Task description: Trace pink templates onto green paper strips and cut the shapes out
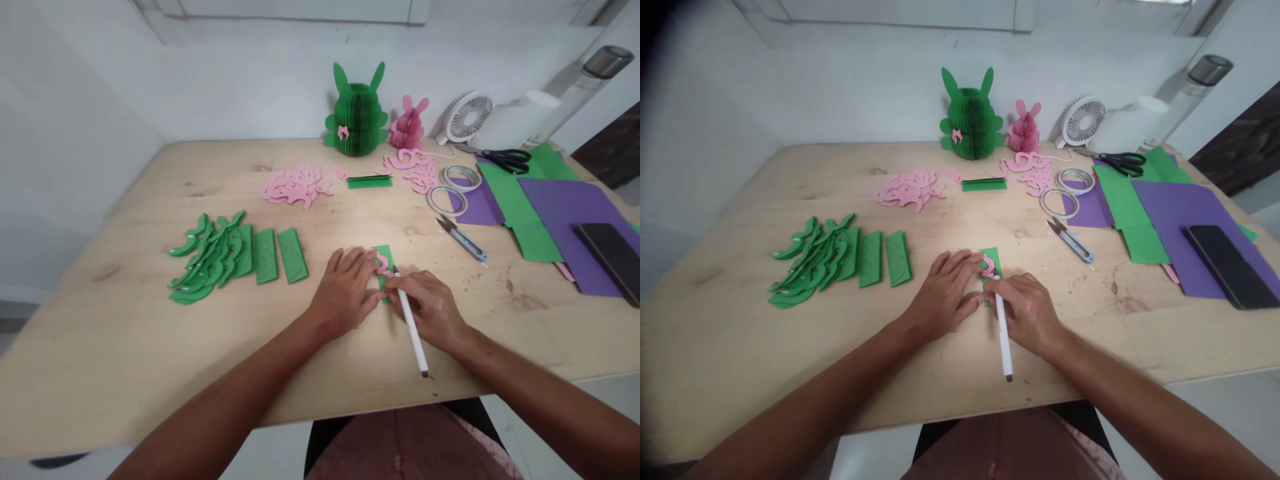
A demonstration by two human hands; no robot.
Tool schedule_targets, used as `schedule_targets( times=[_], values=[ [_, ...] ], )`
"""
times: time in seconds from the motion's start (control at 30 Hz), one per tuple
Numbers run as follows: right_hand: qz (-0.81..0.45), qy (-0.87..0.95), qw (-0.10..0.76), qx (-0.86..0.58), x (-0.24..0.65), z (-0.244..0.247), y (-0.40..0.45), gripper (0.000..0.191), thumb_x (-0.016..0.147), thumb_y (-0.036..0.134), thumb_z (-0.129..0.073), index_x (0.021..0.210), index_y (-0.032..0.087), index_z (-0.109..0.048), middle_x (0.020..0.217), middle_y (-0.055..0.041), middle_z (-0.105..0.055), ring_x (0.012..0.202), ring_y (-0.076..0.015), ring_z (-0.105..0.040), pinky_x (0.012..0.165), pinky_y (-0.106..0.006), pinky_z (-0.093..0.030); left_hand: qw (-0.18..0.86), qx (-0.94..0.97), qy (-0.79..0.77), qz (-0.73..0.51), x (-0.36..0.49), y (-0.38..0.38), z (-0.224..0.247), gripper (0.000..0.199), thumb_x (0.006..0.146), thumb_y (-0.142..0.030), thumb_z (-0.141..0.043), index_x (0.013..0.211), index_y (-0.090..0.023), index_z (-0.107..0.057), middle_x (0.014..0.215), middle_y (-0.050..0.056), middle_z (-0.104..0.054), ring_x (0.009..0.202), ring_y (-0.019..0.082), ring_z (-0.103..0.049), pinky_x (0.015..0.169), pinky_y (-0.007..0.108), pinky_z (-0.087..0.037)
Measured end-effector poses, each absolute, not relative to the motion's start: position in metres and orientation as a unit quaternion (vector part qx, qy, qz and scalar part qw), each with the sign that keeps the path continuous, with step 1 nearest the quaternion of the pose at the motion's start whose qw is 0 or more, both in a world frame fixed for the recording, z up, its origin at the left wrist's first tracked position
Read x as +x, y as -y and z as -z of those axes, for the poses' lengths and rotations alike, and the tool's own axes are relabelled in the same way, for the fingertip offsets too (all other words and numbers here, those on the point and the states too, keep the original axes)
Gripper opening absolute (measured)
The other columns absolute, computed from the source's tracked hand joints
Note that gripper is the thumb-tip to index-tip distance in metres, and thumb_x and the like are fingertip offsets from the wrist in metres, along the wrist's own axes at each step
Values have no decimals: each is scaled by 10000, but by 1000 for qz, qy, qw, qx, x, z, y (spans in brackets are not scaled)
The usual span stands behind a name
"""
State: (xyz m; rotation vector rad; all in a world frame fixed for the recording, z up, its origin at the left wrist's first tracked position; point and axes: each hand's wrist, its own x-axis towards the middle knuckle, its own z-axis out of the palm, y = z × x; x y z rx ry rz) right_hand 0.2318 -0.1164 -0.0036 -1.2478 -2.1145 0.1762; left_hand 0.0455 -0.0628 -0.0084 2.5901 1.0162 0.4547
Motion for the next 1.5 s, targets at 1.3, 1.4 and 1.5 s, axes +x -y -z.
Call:
schedule_targets(
  times=[1.3, 1.4, 1.5],
  values=[
    [-102, 764, 368, -520, 237, -9, 113, 188, 906, 216, -499, 984, 156, -659, 890, -76, -735, 785, -207, -673, 728, -359, -487, 158, 906, -357, -165, 46, 63, 8, 394, 842, -322, -508, 1203, -167, -485, 1385, 96, -481, 1326, 288, -332, 1108, 507, -184],
    [-98, 764, 368, -521, 237, -8, 113, 185, 904, 209, -500, 993, 152, -653, 881, -75, -734, 769, -203, -669, 716, -357, -480, 163, 905, -357, -166, 46, 62, 8, 389, 844, -328, -506, 1198, -167, -490, 1388, 97, -478, 1328, 288, -329, 1109, 509, -178],
    [-97, 763, 369, -521, 237, -8, 113, 181, 902, 205, -506, 999, 155, -650, 898, -75, -734, 784, -203, -669, 720, -353, -477, 164, 904, -358, -166, 46, 63, 8, 395, 847, -330, -507, 1205, -166, -489, 1394, 97, -472, 1332, 285, -321, 1112, 506, -171]
  ],
)
